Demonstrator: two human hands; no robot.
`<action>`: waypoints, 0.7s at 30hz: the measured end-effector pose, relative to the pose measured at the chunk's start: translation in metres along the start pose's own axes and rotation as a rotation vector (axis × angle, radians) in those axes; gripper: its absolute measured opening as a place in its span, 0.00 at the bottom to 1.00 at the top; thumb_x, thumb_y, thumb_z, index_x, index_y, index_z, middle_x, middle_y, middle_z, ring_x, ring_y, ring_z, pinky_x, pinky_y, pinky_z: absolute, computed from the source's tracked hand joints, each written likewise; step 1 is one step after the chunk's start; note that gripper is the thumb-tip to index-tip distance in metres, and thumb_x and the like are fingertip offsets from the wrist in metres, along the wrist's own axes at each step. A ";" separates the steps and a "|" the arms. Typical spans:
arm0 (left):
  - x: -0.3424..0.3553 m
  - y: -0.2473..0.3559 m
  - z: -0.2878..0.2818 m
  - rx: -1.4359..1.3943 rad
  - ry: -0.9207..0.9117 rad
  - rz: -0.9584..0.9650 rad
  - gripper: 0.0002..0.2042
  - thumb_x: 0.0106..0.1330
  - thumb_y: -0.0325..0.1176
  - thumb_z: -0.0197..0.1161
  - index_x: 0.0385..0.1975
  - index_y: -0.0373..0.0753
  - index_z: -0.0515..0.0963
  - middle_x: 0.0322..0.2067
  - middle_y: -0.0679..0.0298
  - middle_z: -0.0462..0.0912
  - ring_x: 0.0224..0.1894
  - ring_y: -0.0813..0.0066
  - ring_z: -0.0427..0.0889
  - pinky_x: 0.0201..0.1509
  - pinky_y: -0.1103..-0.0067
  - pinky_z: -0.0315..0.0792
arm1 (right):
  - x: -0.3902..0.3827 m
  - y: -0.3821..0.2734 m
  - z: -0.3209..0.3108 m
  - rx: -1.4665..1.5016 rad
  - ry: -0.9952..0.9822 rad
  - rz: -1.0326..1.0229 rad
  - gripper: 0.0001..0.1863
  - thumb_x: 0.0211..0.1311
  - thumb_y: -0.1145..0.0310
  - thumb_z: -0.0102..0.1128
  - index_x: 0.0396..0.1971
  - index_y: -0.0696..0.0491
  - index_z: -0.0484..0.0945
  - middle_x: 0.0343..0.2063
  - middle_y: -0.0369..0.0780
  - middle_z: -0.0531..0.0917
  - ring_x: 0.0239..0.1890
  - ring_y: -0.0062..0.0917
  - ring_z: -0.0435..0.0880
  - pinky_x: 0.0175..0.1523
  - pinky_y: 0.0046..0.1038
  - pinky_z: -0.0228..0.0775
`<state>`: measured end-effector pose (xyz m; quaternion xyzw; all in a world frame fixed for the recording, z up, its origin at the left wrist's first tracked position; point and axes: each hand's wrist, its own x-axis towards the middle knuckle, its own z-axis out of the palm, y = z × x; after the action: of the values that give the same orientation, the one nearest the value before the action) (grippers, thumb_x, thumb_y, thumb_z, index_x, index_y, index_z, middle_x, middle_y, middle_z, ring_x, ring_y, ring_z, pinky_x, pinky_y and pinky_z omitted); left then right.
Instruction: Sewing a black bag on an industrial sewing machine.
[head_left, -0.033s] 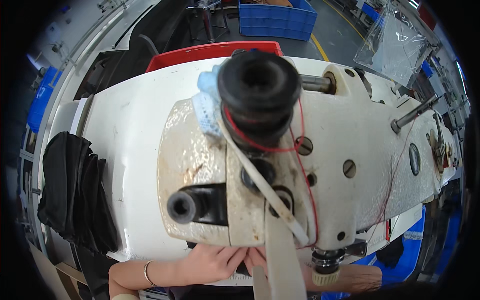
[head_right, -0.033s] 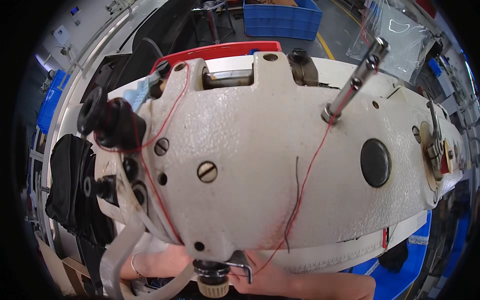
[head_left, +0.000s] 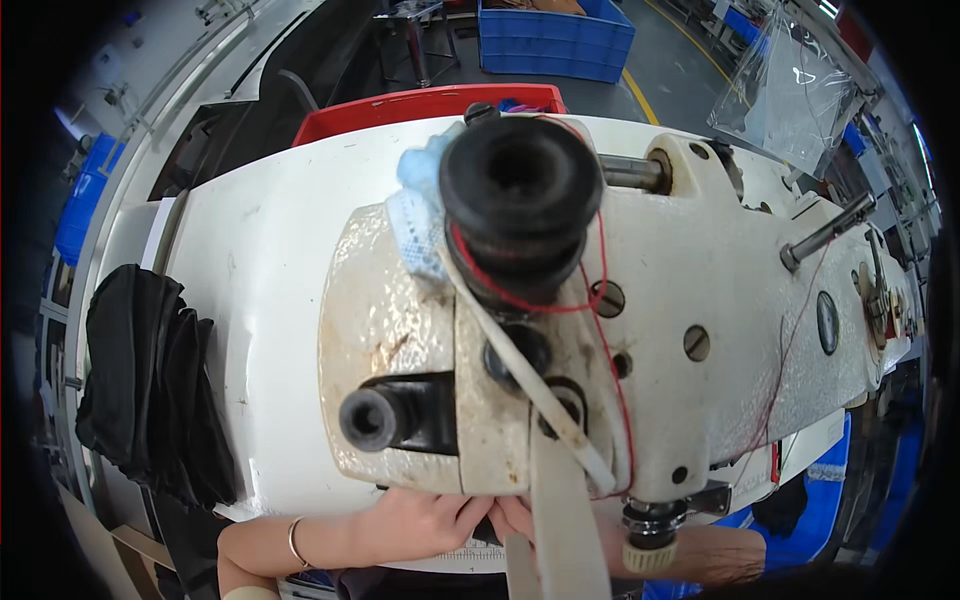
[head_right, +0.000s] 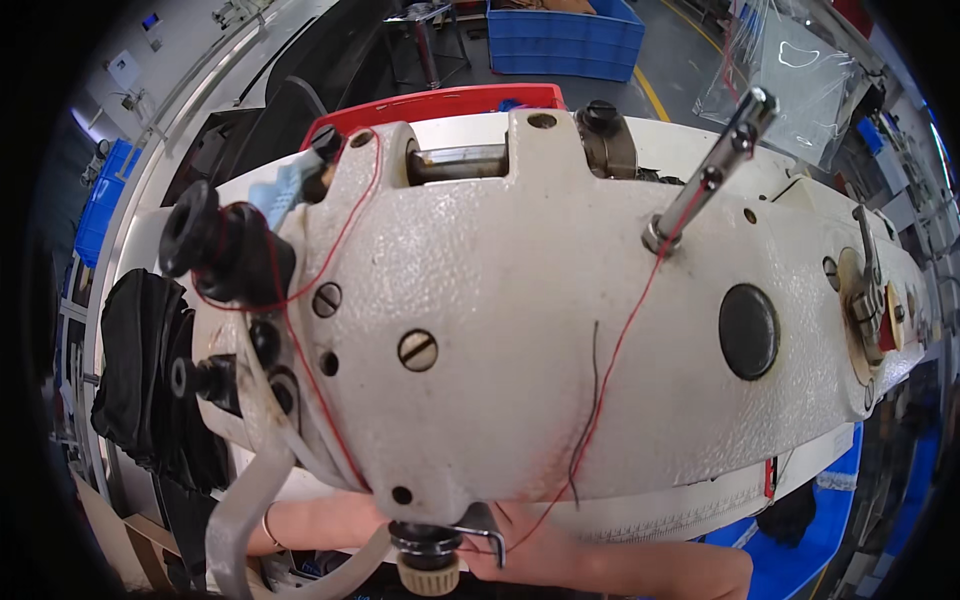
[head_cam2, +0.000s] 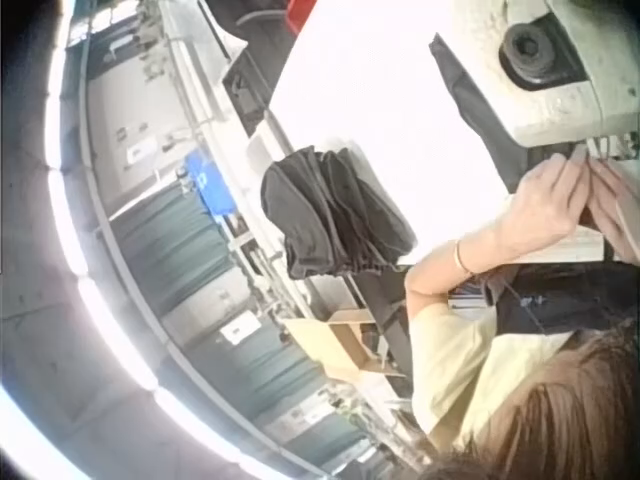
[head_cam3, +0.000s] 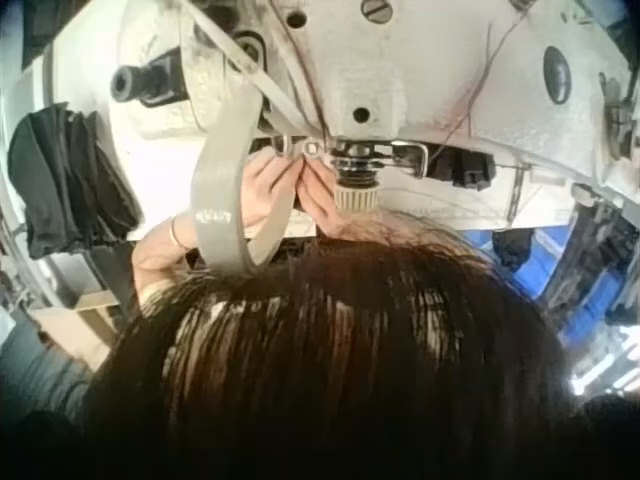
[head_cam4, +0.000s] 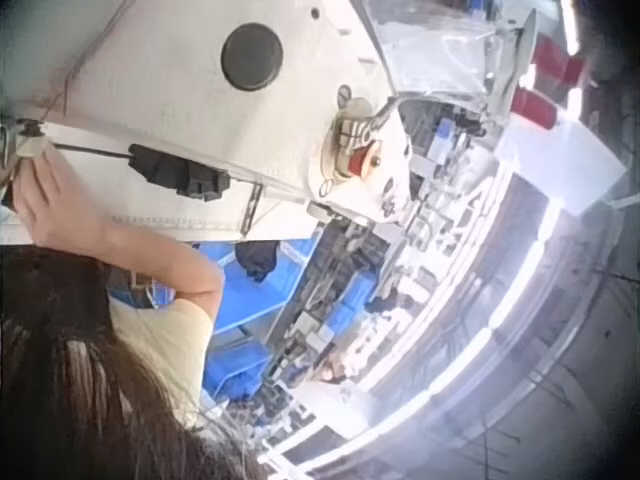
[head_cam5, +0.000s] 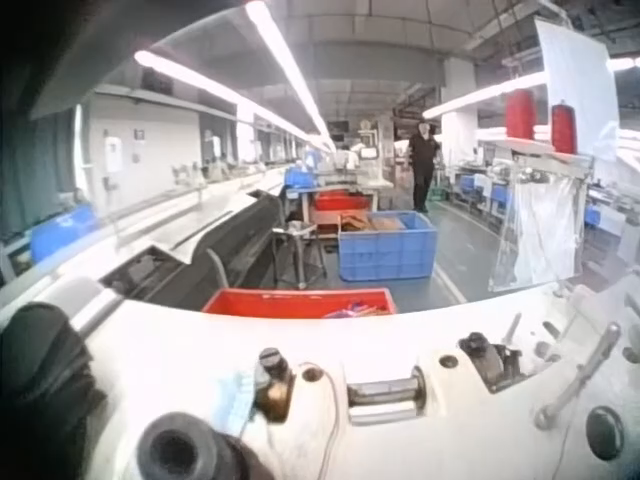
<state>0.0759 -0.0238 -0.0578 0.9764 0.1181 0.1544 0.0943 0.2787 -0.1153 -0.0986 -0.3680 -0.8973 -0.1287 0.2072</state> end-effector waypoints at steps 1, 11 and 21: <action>0.003 -0.005 0.000 -0.012 0.000 -0.017 0.17 0.49 0.26 0.61 0.41 0.32 0.80 0.42 0.51 0.80 0.44 0.60 0.82 0.45 0.70 0.77 | 0.001 0.007 0.000 0.004 0.000 0.002 0.09 0.59 0.70 0.53 0.33 0.58 0.80 0.34 0.45 0.81 0.43 0.39 0.81 0.50 0.38 0.76; 0.001 -0.036 0.026 -0.056 0.111 -0.148 0.11 0.51 0.24 0.58 0.34 0.31 0.79 0.35 0.48 0.80 0.35 0.48 0.79 0.42 0.58 0.72 | 0.007 0.027 -0.006 0.107 -0.046 0.097 0.08 0.57 0.70 0.54 0.32 0.57 0.80 0.32 0.44 0.81 0.42 0.37 0.81 0.49 0.37 0.76; -0.010 -0.033 -0.001 -0.333 -0.056 -0.336 0.22 0.52 0.27 0.64 0.51 0.37 0.77 0.49 0.51 0.78 0.51 0.50 0.78 0.56 0.63 0.72 | 0.008 0.033 -0.008 0.134 -0.062 0.144 0.08 0.55 0.70 0.56 0.32 0.57 0.79 0.30 0.43 0.80 0.40 0.35 0.81 0.48 0.36 0.76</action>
<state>0.0592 0.0054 -0.0674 0.9178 0.2492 0.1269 0.2818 0.2990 -0.0906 -0.0850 -0.4206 -0.8811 -0.0418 0.2121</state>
